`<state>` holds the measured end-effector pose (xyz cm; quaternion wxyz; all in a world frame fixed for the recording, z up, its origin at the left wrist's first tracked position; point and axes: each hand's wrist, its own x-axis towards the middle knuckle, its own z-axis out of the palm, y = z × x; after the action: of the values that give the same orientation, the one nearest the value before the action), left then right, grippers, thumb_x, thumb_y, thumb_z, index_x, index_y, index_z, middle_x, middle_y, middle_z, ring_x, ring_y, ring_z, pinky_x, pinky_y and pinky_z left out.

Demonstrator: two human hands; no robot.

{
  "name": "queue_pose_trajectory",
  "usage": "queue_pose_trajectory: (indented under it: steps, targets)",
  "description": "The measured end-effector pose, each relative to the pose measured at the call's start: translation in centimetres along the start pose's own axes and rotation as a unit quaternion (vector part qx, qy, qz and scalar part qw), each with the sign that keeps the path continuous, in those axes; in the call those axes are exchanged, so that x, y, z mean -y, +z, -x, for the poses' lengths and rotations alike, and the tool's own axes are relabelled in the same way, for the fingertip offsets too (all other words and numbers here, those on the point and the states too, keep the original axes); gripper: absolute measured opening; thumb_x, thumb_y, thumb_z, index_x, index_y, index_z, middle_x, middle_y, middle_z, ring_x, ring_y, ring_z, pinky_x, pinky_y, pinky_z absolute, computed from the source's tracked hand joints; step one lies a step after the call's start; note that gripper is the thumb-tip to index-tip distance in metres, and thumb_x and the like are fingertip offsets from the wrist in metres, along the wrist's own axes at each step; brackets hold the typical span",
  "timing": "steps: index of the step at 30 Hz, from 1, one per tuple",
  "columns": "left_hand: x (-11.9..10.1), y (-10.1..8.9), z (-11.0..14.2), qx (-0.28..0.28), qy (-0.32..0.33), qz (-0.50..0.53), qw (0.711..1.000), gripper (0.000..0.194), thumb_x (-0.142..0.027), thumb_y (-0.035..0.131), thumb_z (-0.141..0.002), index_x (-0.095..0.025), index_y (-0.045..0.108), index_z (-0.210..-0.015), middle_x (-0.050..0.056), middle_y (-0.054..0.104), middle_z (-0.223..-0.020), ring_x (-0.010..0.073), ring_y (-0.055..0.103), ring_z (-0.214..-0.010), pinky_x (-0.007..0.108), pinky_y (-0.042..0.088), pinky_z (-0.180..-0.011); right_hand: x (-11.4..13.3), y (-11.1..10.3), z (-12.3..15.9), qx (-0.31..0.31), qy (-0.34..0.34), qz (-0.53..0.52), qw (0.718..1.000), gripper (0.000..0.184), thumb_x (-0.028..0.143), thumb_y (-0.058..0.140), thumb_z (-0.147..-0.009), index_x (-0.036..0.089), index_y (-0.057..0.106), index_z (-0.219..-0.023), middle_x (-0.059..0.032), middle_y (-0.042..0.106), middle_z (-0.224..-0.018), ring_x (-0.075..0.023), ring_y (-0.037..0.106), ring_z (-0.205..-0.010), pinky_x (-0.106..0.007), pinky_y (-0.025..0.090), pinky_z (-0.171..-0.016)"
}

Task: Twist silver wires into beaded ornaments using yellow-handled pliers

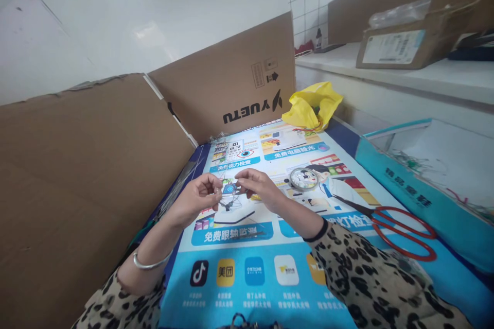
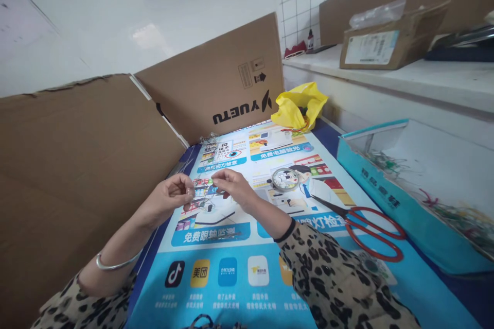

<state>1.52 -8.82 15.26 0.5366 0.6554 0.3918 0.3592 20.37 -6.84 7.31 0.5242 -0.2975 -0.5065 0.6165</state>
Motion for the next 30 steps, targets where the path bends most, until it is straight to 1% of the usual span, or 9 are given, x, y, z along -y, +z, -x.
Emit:
queue_pose_trajectory:
  steps: [3,7,10,12,15,19,23,27,30]
  targets:
    - [-0.3,-0.4,0.5,0.068,-0.014,0.001,0.998,0.02,-0.015,0.074,-0.065,-0.014,0.057,-0.075,0.0,0.055,-0.064,0.0071,0.048,-0.049,0.018,0.046,-0.043,0.3,0.2,0.3,0.021,0.025,-0.07,0.997,0.031,0.041,0.06,-0.078,0.023,0.058,-0.103,-0.0035,0.062,-0.098,-0.0142,0.059,-0.084,-0.023,0.048,-0.061]
    - [-0.3,-0.6,0.6,0.114,-0.033,0.075,0.99,0.022,-0.016,0.076,-0.063,-0.014,0.057,-0.073,0.0,0.054,-0.063,0.0059,0.046,-0.044,0.015,0.039,-0.037,1.2,0.8,0.9,0.136,0.05,-0.189,0.971,0.04,0.043,0.056,-0.08,0.027,0.052,-0.116,-0.0052,0.058,-0.113,-0.0175,0.059,-0.093,-0.03,0.051,-0.067]
    - [0.0,-0.8,0.3,0.1,-0.043,0.137,0.985,0.025,-0.018,0.077,-0.06,-0.013,0.057,-0.073,-0.001,0.054,-0.064,0.004,0.045,-0.041,0.013,0.036,-0.035,1.5,1.2,1.2,0.168,0.041,-0.201,0.964,0.033,0.041,0.059,-0.078,0.021,0.059,-0.105,-0.005,0.063,-0.098,-0.016,0.06,-0.084,-0.027,0.05,-0.063]
    - [0.2,-0.9,0.0,0.089,-0.044,0.162,0.982,0.025,-0.019,0.078,-0.059,-0.013,0.058,-0.072,-0.001,0.054,-0.063,0.0034,0.044,-0.041,0.012,0.034,-0.034,1.6,1.3,1.3,0.153,0.034,-0.186,0.97,0.025,0.035,0.065,-0.074,0.018,0.062,-0.093,-0.0026,0.063,-0.085,-0.0132,0.059,-0.075,-0.023,0.048,-0.06]
    - [0.2,-1.2,-0.2,0.076,-0.042,0.186,0.979,0.023,-0.018,0.076,-0.06,-0.012,0.058,-0.072,-0.001,0.053,-0.061,0.0029,0.043,-0.04,0.011,0.033,-0.034,1.6,1.3,1.3,0.133,0.026,-0.167,0.977,0.021,0.024,0.069,-0.068,0.018,0.063,-0.088,0.0003,0.061,-0.08,-0.0112,0.059,-0.071,-0.021,0.047,-0.058]
    - [0.0,-1.5,-0.3,0.048,-0.056,0.21,0.975,0.021,-0.014,0.074,-0.061,-0.012,0.058,-0.074,-0.001,0.051,-0.059,0.0039,0.043,-0.043,0.01,0.033,-0.034,1.8,1.1,1.2,0.149,0.011,-0.158,0.976,0.024,0.021,0.065,-0.07,0.02,0.063,-0.094,-0.0006,0.061,-0.086,-0.013,0.058,-0.079,-0.023,0.049,-0.062]
    - [-0.4,-1.3,-0.4,0.012,-0.068,0.247,0.967,0.021,-0.008,0.072,-0.06,-0.011,0.058,-0.076,-0.001,0.051,-0.061,0.0049,0.046,-0.048,0.01,0.036,-0.036,1.9,1.3,1.4,0.162,-0.028,-0.155,0.974,0.041,0.024,0.063,-0.072,0.025,0.054,-0.112,-0.0049,0.055,-0.115,-0.0177,0.055,-0.1,-0.029,0.051,-0.072]
    - [-1.0,-0.6,-0.5,-0.044,-0.089,0.282,0.954,0.019,-0.005,0.069,-0.065,-0.011,0.058,-0.078,-0.001,0.051,-0.063,0.005,0.048,-0.051,0.01,0.038,-0.038,2.2,1.8,1.7,0.118,-0.105,-0.064,0.985,0.061,0.022,0.07,-0.065,0.029,0.045,-0.12,-0.0062,0.045,-0.127,-0.0206,0.048,-0.111,-0.032,0.05,-0.08]
    - [-1.5,0.1,-0.8,-0.07,-0.1,0.289,0.95,0.016,-0.003,0.065,-0.068,-0.011,0.057,-0.079,0.001,0.053,-0.064,0.0061,0.051,-0.053,0.01,0.04,-0.04,2.3,2.0,1.7,0.086,-0.129,-0.01,0.988,0.056,0.023,0.07,-0.066,0.028,0.046,-0.116,-0.0058,0.045,-0.125,-0.0203,0.049,-0.109,-0.033,0.05,-0.079]
